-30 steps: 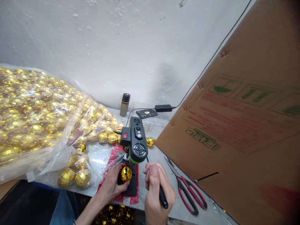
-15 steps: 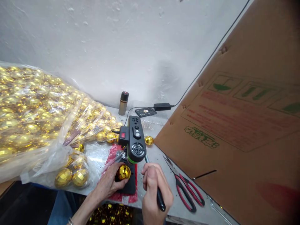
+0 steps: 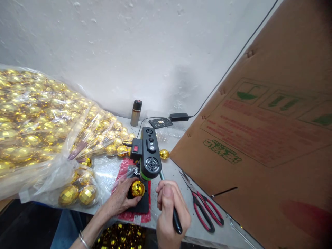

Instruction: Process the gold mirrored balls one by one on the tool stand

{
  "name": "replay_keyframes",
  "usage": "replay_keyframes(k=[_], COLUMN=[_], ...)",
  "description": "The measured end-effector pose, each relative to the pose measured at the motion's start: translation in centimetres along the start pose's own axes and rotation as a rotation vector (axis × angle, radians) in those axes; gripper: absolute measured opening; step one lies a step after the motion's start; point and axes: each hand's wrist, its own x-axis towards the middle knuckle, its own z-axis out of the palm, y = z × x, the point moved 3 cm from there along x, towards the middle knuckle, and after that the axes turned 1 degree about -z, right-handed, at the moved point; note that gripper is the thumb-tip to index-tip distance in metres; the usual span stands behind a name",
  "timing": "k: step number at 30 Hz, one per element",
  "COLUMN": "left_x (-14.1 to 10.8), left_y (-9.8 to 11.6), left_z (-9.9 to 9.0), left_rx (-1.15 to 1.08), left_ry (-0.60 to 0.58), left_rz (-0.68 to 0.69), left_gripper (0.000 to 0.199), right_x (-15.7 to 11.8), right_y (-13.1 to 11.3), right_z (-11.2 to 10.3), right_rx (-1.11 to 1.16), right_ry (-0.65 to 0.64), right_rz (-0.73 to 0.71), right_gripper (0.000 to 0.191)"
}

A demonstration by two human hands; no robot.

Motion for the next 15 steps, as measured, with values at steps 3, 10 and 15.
replay_keyframes(k=[3, 10, 15], left_x=[-0.1, 0.0, 0.0], left_y=[-0.2, 0.4, 1.2], left_z=[-0.1, -0.7, 0.0], left_rx=[0.002, 0.036, 0.067], left_ry=[-0.012, -0.075, -0.030], left_rz=[0.001, 0.006, 0.036], left_gripper=[0.061, 0.052, 0.045], right_x=[-0.2, -0.9, -1.0], right_y=[0.1, 1.0, 1.1], right_z=[-0.1, -0.4, -0.4], right_rx=[-0.003, -0.023, -0.025], right_ry=[-0.009, -0.064, -0.058], right_rz=[-0.007, -0.008, -0.023], right_gripper=[0.040, 0.035, 0.035])
